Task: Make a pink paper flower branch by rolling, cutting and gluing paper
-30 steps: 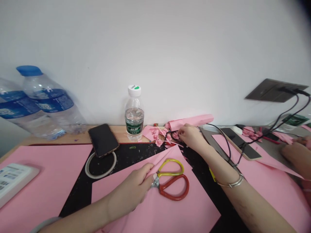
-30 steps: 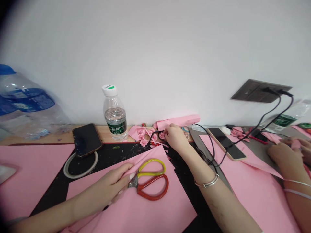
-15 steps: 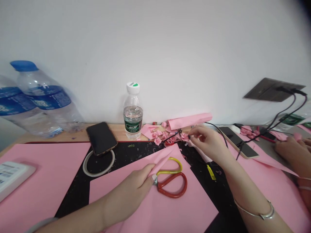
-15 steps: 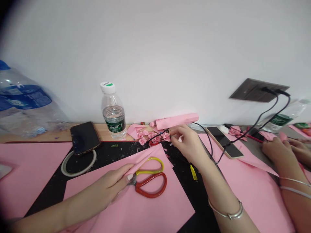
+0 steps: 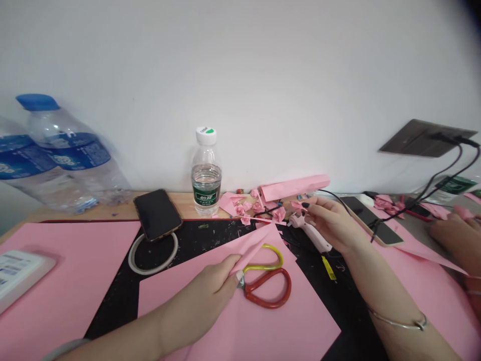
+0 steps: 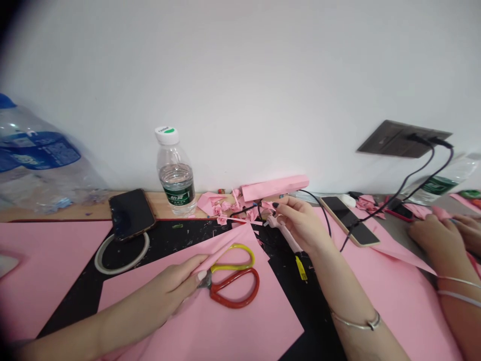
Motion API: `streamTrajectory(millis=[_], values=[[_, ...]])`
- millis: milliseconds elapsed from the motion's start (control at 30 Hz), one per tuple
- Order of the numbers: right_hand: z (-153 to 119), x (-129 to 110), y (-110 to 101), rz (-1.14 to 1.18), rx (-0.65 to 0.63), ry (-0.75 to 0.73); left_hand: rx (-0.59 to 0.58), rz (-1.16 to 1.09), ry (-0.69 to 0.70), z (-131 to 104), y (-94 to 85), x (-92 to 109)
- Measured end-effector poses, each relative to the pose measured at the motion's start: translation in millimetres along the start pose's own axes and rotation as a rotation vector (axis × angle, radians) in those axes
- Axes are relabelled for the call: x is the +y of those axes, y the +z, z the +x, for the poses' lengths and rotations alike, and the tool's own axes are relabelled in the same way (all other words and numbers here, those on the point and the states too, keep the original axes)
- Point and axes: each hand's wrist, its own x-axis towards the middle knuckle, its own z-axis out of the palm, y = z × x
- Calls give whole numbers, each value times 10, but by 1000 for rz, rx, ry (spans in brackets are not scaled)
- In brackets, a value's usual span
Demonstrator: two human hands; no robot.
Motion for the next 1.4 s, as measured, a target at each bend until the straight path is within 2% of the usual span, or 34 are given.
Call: streamTrajectory(millis=[200, 367, 567, 667, 900, 1067, 1200, 1333, 1400], values=[[16, 46, 25, 12, -8, 4, -2, 117, 7, 4, 1, 23], [-2, 82, 93, 82, -38, 23, 16, 80, -8, 16, -14, 89], [-37, 136, 188, 194, -95, 101, -45, -29, -111, 38, -41, 65], [-84, 134, 248, 125, -140, 76, -30, -54, -109, 36, -86, 113], [-254, 97, 460, -198, -411, -50, -11, -331, -85, 63, -179, 238], [-357, 123, 605, -188, -550, -15, -51, -436, -26, 55, -182, 249], [-460, 137, 708, -183, -652, 15, -80, -483, -5, 47, -169, 226], [-575, 64, 779, -372, -702, -5, -69, -480, -14, 47, -169, 228], [-623, -17, 797, -467, -723, -60, -55, -445, -24, 49, -173, 234]])
